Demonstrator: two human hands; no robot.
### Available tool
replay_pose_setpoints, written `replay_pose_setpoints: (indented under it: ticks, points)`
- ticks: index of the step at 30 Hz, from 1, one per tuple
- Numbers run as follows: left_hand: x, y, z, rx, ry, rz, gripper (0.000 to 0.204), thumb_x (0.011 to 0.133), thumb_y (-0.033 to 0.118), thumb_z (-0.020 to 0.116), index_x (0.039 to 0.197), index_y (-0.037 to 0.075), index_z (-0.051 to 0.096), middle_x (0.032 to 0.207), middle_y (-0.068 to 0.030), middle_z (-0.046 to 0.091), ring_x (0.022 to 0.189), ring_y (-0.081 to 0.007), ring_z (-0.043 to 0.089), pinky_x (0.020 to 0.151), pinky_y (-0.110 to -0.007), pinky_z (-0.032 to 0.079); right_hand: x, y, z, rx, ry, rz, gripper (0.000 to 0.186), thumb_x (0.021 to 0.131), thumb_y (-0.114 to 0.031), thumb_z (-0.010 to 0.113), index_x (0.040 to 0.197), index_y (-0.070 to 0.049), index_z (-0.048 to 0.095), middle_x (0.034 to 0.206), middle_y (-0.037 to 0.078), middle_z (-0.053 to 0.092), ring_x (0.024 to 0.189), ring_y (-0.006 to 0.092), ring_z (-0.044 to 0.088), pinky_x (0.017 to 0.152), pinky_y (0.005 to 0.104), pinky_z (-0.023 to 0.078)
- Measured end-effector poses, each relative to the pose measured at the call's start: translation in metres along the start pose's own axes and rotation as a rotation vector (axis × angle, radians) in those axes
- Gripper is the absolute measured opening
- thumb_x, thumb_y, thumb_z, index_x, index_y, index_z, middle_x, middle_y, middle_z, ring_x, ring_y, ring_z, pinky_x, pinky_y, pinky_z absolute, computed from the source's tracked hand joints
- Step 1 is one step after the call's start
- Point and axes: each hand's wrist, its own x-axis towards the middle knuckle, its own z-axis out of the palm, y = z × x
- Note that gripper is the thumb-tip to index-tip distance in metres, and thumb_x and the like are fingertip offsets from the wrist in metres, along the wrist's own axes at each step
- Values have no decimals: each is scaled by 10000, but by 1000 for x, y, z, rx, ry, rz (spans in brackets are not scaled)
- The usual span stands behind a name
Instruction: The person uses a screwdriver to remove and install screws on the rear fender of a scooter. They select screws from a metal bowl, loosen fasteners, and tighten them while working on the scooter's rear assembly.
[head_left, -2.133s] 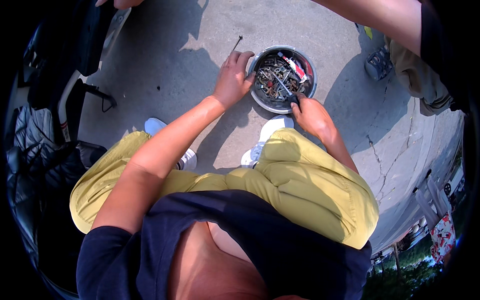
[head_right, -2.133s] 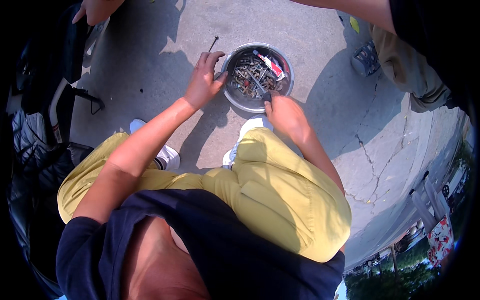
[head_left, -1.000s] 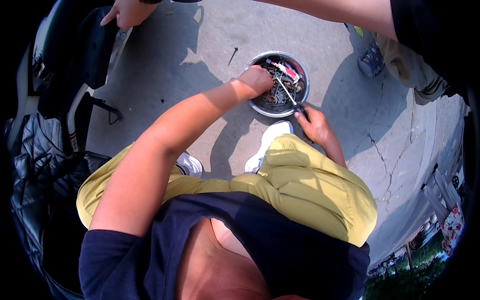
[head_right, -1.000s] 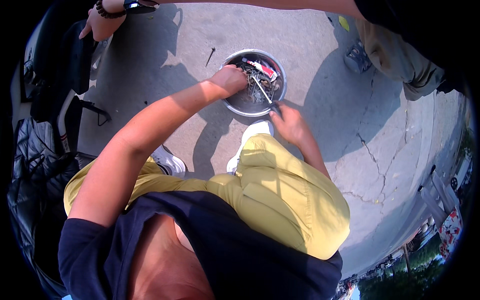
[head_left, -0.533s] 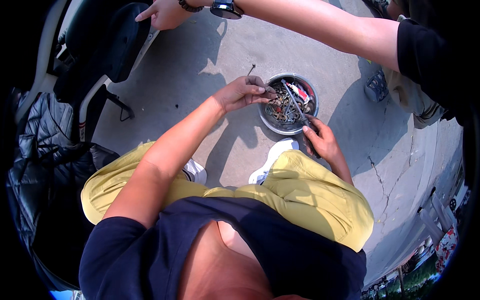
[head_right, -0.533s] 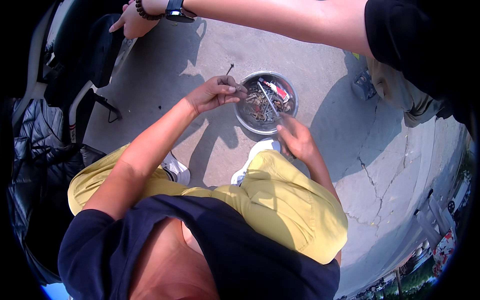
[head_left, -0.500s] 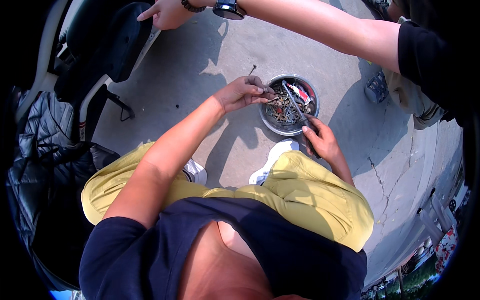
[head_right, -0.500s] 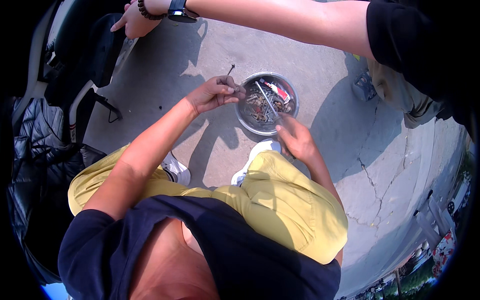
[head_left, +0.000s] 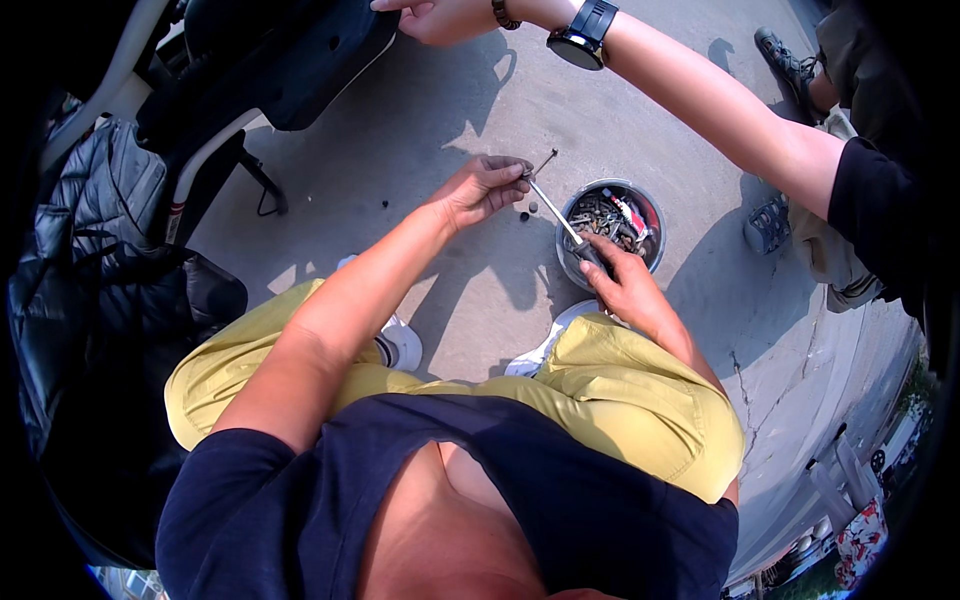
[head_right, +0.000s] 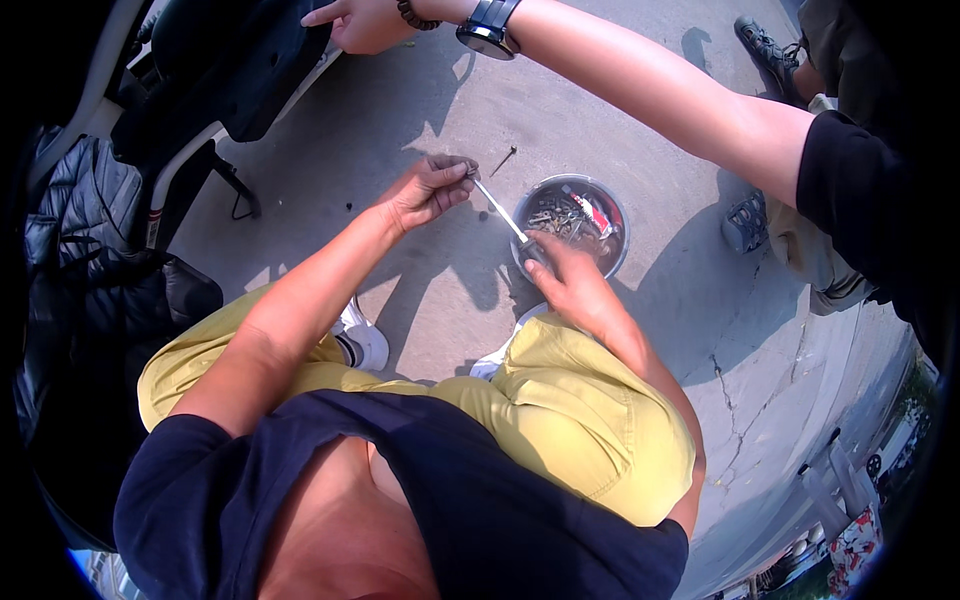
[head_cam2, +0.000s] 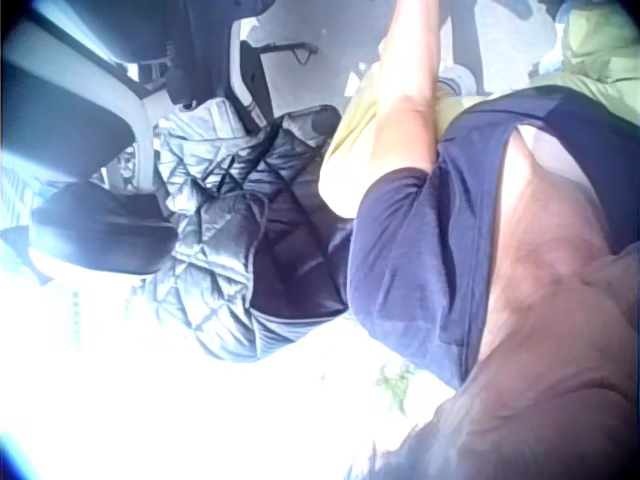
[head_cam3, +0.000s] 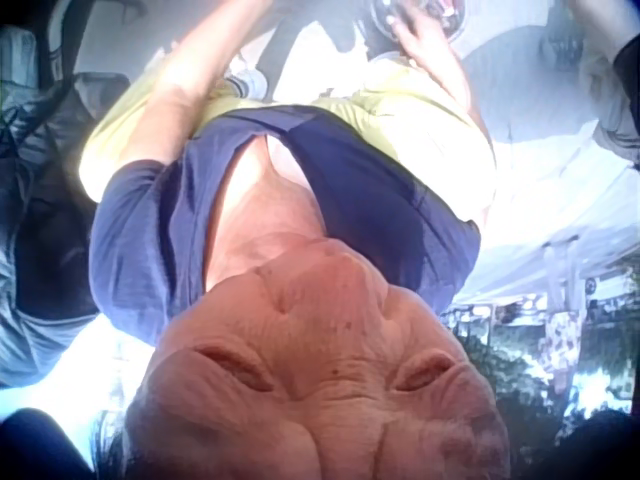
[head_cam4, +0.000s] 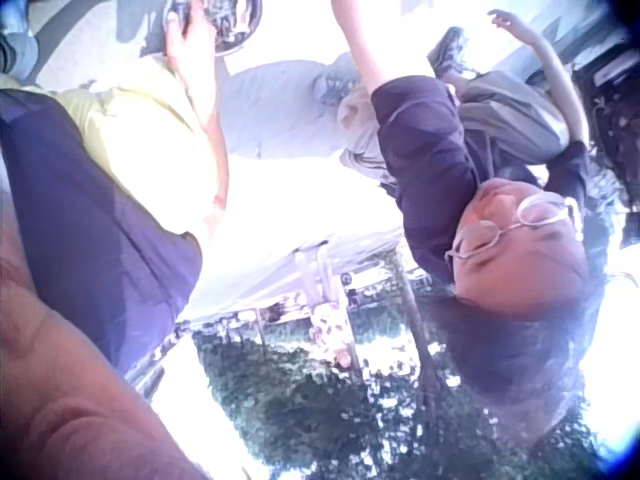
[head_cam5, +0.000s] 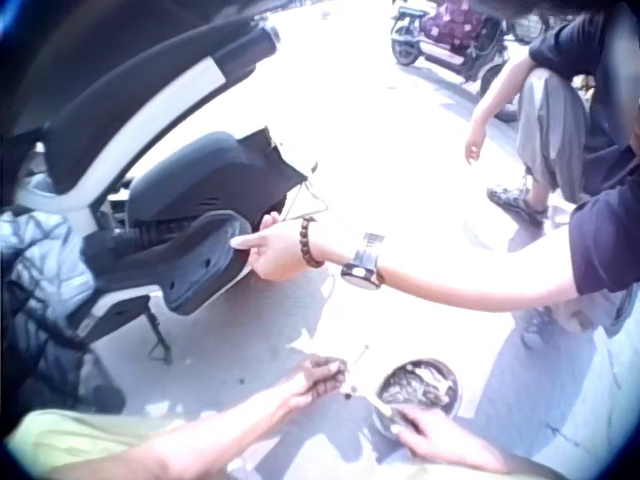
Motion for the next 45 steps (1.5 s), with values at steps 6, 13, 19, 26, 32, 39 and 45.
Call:
replay_pose_setpoints:
  ticks: [6,13,19,26,32,39,45]
  points:
    - [-8,-9,-13,-245,32,51,137,904,53,579,1022,-16,580,980,-128,646,814,-177,668,694,-257,588,14,-9,14,-78,33,-47,423,908,-191,546,1263,26,475,1096,275,602,1065,380,587,912,397,435]
    - [-5,-15,-21,-547,35,21,124,907,61,572,987,-33,581,919,-133,631,718,-161,624,585,-236,538,32,-14,17,-322,127,-208,418,886,-170,550,1255,16,485,1073,262,600,1003,418,576,848,429,467]
    - [-9,-7,-18,-590,97,56,120,910,71,569,968,-34,583,901,-134,616,698,-154,586,546,-239,496,41,-23,19,-586,200,-338,442,854,-145,569,1266,-10,480,927,224,613,883,405,595,747,459,480]
    - [-18,6,-19,-564,-32,151,69,914,79,564,926,15,587,998,-166,614,706,-155,582,552,-238,468,53,-55,15,-373,-1,-132,431,893,-159,528,1265,45,457,774,169,613,716,309,629,625,403,485]
    - [-2,30,-55,-503,-109,290,97,906,170,595,916,73,599,846,-73,667,642,-119,587,533,-249,427,88,-116,20,546,-273,290,282,954,-199,475,1097,42,508,752,72,565,478,133,541,386,254,429]
    - [21,102,-101,-847,-201,480,184,839,171,664,957,34,629,840,-92,678,779,-211,636,836,-406,451,170,-152,78,513,-131,96,267,928,-206,540,1046,32,513,788,89,576,467,142,553,374,255,444]
    - [40,109,-97,-840,-128,550,280,748,105,753,972,6,616,896,-109,650,768,-242,638,672,-356,558,175,-126,121,918,-66,9,444,935,-254,518,1301,-13,444,931,141,613,605,183,614,483,264,520]
